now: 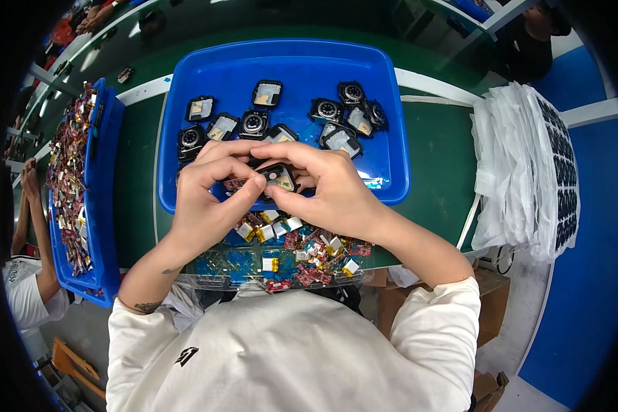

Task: Assembling small electronic components (likely smartwatches or similar devices) at a factory workbench.

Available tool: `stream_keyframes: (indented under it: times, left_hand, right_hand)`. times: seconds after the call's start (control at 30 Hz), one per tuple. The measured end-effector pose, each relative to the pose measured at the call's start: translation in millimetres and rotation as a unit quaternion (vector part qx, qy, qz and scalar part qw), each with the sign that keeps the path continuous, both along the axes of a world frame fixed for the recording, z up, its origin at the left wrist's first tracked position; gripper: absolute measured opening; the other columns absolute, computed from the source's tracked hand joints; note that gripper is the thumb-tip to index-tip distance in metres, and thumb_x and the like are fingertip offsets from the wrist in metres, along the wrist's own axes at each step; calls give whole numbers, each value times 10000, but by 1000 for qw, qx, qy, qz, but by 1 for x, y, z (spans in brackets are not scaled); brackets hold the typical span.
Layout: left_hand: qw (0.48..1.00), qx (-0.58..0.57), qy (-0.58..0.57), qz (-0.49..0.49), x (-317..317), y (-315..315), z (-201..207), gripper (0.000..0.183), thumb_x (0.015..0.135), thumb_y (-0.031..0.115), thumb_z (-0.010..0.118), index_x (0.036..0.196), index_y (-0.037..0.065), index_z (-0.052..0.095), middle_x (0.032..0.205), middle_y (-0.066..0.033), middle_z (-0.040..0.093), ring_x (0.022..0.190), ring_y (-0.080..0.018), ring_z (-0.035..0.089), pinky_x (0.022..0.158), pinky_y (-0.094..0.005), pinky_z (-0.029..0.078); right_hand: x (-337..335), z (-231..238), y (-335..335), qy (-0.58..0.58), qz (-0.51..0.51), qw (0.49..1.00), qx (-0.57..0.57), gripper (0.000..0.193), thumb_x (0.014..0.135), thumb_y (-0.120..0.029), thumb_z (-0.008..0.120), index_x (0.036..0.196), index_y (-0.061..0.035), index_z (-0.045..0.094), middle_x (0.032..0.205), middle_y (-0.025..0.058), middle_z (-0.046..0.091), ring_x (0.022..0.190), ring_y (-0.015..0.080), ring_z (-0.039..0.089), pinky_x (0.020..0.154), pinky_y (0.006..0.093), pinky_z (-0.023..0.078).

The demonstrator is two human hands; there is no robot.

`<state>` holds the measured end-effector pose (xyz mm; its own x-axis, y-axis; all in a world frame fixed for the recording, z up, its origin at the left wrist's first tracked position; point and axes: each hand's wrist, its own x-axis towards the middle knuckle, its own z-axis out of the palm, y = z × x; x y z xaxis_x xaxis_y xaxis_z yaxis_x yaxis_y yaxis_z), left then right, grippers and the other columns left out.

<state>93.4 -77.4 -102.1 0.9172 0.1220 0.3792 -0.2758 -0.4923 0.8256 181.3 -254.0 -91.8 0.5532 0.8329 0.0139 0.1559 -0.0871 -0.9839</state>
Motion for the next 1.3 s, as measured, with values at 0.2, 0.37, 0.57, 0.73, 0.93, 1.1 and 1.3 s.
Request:
stream_keyframes:
  times: [0.2, 0.37, 0.57, 0.73, 0.93, 1.1, 1.3]
  left_hand:
    - [1000, -4, 3, -1, 2, 1, -2, 83, 750, 100, 700, 758, 19, 685, 1039, -107, 693, 951, -228, 615, 934, -386, 402]
    - [1000, -1, 6, 8, 1, 1, -2, 84, 752, 102, 698, 762, 19, 690, 1023, -109, 698, 940, -220, 620, 920, -380, 411]
    - [1000, 6, -2, 19, 0, -1, -1, 88, 742, 101, 714, 782, 23, 705, 1005, -109, 701, 913, -221, 626, 862, -356, 440]
    - [999, 28, -17, 25, -1, -3, 1, 120, 730, 103, 741, 827, 34, 725, 984, -106, 705, 866, -215, 640, 819, -337, 460]
    - [998, 23, -45, 38, 0, -5, 0, 130, 731, 78, 741, 855, 38, 729, 983, -121, 703, 809, -205, 670, 726, -305, 502]
    - [997, -33, -49, 46, 0, -6, 2, 108, 744, 57, 732, 842, 17, 710, 917, -93, 702, 782, -139, 659, 657, -241, 500]
    - [997, -43, 59, 2, -4, -3, 9, 72, 768, 44, 726, 791, 1, 673, 775, -46, 664, 682, -82, 601, 610, -213, 479]
  right_hand:
    - [-1, -10, 3, -139, -17, 988, 62, 381, 817, 11, 636, 1196, -6, 596, 989, 105, 677, 624, 44, 549, 507, 202, 429]
    - [-3, -8, 5, -156, -20, 985, 77, 364, 834, 11, 618, 1197, -5, 595, 980, 132, 680, 697, 107, 630, 563, 226, 500]
    - [-3, -10, 5, -155, -37, 984, 86, 336, 858, 10, 575, 1194, 1, 592, 1009, 137, 677, 806, 150, 669, 648, 245, 550]
    - [-3, -8, 6, -49, -67, 991, 106, 300, 885, 8, 544, 1182, 26, 584, 1119, 129, 644, 950, 168, 653, 772, 268, 556]
    - [1, -9, 0, -70, -72, 991, 88, 240, 900, -12, 558, 1127, 47, 609, 1105, 145, 643, 930, 139, 641, 776, 254, 549]
    - [-2, -9, 4, -11, -107, 986, 128, 209, 887, -10, 589, 1085, 47, 625, 1061, 126, 657, 917, 123, 634, 769, 239, 542]
    - [1, -6, 1, 6, -131, 982, 139, 178, 864, 1, 617, 1038, 32, 640, 1035, 108, 668, 894, 104, 627, 749, 230, 535]
